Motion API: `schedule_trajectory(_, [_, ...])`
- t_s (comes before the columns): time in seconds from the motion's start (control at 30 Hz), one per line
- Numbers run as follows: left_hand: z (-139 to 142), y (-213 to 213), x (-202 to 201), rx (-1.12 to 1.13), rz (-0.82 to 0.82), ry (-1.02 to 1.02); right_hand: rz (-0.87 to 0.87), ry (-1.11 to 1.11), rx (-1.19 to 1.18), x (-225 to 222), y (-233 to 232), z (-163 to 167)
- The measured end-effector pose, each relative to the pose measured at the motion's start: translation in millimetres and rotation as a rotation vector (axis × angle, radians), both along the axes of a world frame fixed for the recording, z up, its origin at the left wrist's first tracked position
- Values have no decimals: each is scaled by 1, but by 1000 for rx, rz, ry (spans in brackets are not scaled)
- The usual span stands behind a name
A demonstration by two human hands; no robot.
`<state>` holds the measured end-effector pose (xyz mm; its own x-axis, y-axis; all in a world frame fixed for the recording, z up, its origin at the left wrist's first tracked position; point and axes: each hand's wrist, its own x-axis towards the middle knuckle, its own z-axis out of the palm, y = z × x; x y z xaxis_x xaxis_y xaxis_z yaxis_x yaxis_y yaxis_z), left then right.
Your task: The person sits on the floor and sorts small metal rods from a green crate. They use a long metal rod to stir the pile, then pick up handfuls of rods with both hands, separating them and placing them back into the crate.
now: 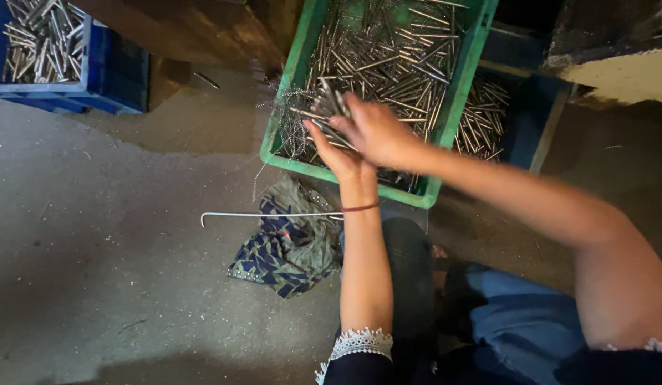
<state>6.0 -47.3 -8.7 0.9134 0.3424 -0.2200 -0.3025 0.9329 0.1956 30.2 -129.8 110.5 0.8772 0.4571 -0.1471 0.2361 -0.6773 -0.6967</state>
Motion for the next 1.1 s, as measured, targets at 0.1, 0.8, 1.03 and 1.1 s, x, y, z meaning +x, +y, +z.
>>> schedule_trajectory(0.1, [14, -5, -2, 36, -31, 135, 138, 129, -356, 25, -8, 26])
schedule_trajectory(0.8, [16, 3, -14, -201, -450, 99, 50, -416, -199, 83, -89, -10])
schedule_trajectory(1.03, [29, -14, -21, -111, -547, 122, 201, -808, -484, 148, -142, -106])
schedule_trajectory(1.1, [26, -17, -20, -102, -561, 157, 291, -666, -586, 152, -141, -113])
